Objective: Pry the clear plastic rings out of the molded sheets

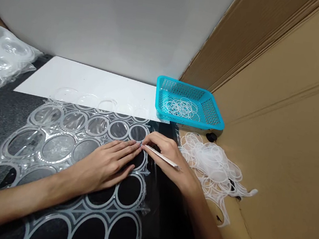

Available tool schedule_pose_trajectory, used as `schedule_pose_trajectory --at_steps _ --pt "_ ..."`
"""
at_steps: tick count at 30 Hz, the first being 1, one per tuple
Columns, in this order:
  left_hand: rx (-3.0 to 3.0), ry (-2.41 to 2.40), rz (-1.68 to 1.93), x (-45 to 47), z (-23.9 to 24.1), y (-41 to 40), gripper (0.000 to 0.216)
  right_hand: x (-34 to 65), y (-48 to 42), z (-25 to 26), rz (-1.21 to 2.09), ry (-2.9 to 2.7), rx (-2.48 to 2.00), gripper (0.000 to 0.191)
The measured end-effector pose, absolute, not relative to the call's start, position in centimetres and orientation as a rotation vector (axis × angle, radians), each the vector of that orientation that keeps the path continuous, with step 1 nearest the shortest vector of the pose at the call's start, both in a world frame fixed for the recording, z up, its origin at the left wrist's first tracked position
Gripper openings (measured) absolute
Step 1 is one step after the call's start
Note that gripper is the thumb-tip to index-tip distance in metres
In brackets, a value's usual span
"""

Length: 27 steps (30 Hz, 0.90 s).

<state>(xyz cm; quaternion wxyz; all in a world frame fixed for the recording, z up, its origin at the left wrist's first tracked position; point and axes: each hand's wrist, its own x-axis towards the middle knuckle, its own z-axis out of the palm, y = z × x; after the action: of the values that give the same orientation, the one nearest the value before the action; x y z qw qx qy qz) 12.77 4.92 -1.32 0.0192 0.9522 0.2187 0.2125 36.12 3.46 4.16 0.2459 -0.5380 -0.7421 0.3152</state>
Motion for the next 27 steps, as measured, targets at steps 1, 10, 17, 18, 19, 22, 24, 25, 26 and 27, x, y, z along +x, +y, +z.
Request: schedule_pose_trajectory --at_steps 1,10,17,18,19,22,24,25,26,27 --pt "2.954 0.676 0.661 12.8 -1.3 4.9 0.049 36.1 3.5 4.2 0.854 -2.046 -1.465 0.015" --pt "2.867 0.645 0.665 12.8 -0.9 5.0 0.046 35.9 4.1 4.6 0.838 -2.144 -1.481 0.023" --pt "2.818 0.629 0.689 12.9 -0.9 5.1 0.041 35.2 4.1 4.5 0.711 -2.201 -1.456 0.024" --pt "2.816 0.626 0.692 12.9 -0.9 5.1 0.041 35.2 4.1 4.5 0.705 -2.207 -1.454 0.024" --pt "2.814 0.624 0.695 12.9 -0.9 5.1 0.041 35.2 4.0 4.5 0.709 -2.209 -1.456 0.024" --pt "2.805 0.621 0.695 12.9 -0.8 5.1 0.043 35.7 3.9 4.6 0.768 -2.172 -1.481 0.023" --pt "2.812 0.621 0.684 12.9 -0.8 5.1 0.043 36.1 4.0 4.6 0.799 -2.133 -1.480 0.019" --pt "2.819 0.621 0.678 12.9 -0.8 5.1 0.044 36.3 4.2 4.6 0.801 -2.127 -1.466 0.017" --pt "2.826 0.620 0.674 12.9 -0.8 5.1 0.044 36.4 4.3 4.6 0.795 -2.133 -1.443 0.016" --pt "2.832 0.619 0.673 12.9 -0.8 5.1 0.044 36.5 4.4 4.6 0.783 -2.147 -1.418 0.017"
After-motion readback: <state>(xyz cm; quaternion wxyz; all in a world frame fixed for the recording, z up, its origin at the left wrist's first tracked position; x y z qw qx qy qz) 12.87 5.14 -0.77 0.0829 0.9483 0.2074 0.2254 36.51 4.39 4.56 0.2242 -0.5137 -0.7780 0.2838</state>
